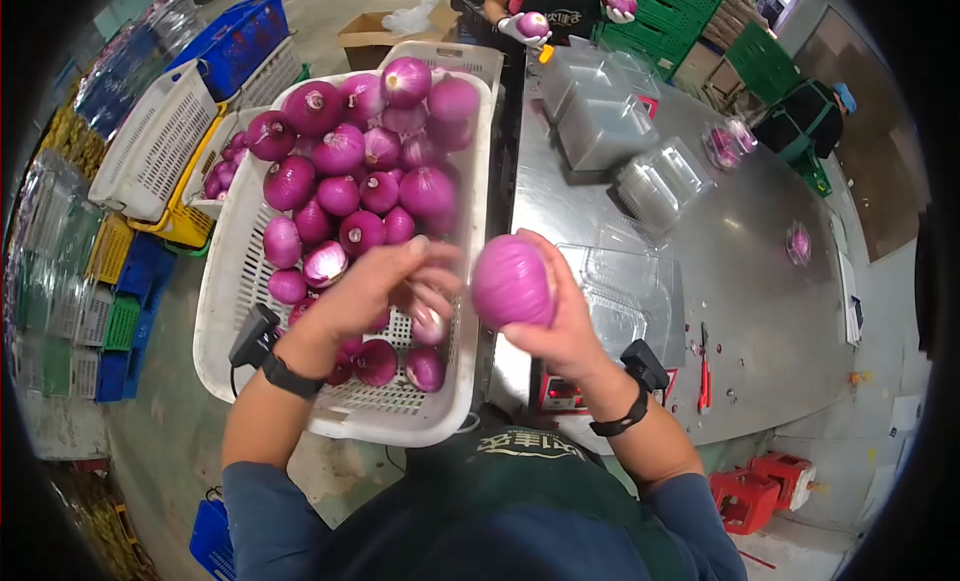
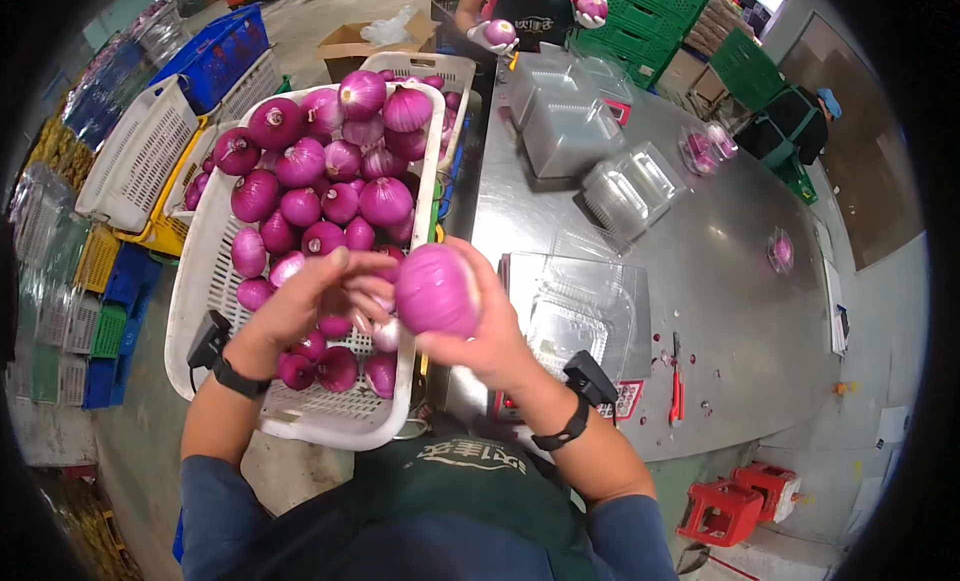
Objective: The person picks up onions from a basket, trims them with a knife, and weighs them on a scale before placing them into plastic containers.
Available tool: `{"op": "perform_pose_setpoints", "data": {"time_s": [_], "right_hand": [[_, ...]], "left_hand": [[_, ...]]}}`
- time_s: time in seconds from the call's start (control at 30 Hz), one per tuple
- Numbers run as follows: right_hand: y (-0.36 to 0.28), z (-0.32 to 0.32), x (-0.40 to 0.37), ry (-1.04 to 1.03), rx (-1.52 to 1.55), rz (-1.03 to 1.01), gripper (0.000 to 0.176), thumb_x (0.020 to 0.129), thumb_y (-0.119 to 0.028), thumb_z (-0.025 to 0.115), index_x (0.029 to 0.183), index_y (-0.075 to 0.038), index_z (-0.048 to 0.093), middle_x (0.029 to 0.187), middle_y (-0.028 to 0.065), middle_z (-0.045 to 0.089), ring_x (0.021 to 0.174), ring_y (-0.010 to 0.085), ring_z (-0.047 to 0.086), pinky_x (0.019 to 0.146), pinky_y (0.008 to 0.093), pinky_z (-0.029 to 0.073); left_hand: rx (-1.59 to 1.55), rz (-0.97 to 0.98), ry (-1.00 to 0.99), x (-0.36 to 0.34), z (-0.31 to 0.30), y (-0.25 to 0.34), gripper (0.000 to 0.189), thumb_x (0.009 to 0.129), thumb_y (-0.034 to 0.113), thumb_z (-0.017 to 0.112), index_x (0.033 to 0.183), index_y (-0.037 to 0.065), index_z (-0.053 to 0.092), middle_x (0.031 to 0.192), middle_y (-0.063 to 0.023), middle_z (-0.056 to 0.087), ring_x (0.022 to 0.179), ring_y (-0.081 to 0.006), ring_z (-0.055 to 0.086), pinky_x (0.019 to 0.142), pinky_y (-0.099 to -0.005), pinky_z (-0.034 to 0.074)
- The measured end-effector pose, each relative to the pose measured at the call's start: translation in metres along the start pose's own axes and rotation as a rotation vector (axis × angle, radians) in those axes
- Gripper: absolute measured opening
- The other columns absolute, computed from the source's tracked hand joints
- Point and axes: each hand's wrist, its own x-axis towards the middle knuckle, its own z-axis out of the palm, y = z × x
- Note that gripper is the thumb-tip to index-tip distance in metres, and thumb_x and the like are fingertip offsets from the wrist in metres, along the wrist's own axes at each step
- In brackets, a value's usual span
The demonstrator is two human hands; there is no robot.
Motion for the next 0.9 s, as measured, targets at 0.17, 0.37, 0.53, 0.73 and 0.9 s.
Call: {"op": "perform_pose_setpoints", "data": {"time_s": [0.17,0.37,0.53,0.73,0.9], "right_hand": [[-0.01,-0.078,-0.042,0.308,-0.139,0.073,0.091,0.075,-0.03,0.079,0.152,-0.001,0.041,0.128,0.0156,0.062,0.11,0.0248,0.067,0.092,0.0373,0.058],[-0.003,-0.14,-0.083,0.536,-0.53,0.126,0.092,0.072,-0.021,0.086,0.15,0.001,0.042,0.132,0.0176,0.059,0.112,0.0239,0.064,0.099,0.0354,0.053],[0.013,-0.142,-0.083,0.563,-0.906,0.208,0.094,0.07,-0.025,0.092,0.147,0.002,0.045,0.128,0.0194,0.064,0.113,0.0266,0.065,0.101,0.0365,0.052],[0.013,-0.152,-0.087,0.443,-1.346,0.091,0.088,0.074,-0.032,0.09,0.144,0.002,0.049,0.14,0.024,0.058,0.125,0.0367,0.06,0.107,0.044,0.047],[-0.009,-0.178,-0.111,0.783,-0.884,0.098,0.061,0.083,-0.025,0.084,0.133,0.0,0.061,0.12,0.0159,0.067,0.111,0.0255,0.065,0.089,0.0369,0.054]], "left_hand": [[0.886,0.086,0.457,0.017,-0.052,-0.03,0.039,0.092,0.021,0.071,0.124,-0.001,0.067,0.094,-0.0143,0.073,0.077,-0.0215,0.07,0.071,-0.0356,0.055],[1.496,0.112,0.189,0.042,-0.081,-0.12,0.042,0.078,0.007,0.071,0.119,0.006,0.065,0.111,-0.0188,0.066,0.108,-0.0373,0.065,0.084,-0.05,0.057],[1.74,0.12,0.121,0.066,-0.077,-0.171,0.041,0.082,0.01,0.065,0.123,0.011,0.061,0.108,-0.0158,0.059,0.095,-0.0401,0.062,0.077,-0.0516,0.054],[1.747,0.192,0.231,0.084,-0.077,-0.196,0.028,0.091,0.018,0.062,0.119,0.014,0.063,0.101,-0.0139,0.054,0.091,-0.0351,0.058,0.073,-0.0493,0.051],[1.73,0.177,0.225,0.068,-0.073,-0.163,0.046,0.072,0.008,0.078,0.116,0.012,0.066,0.104,-0.0173,0.054,0.095,-0.0392,0.06,0.077,-0.0503,0.053]]}}
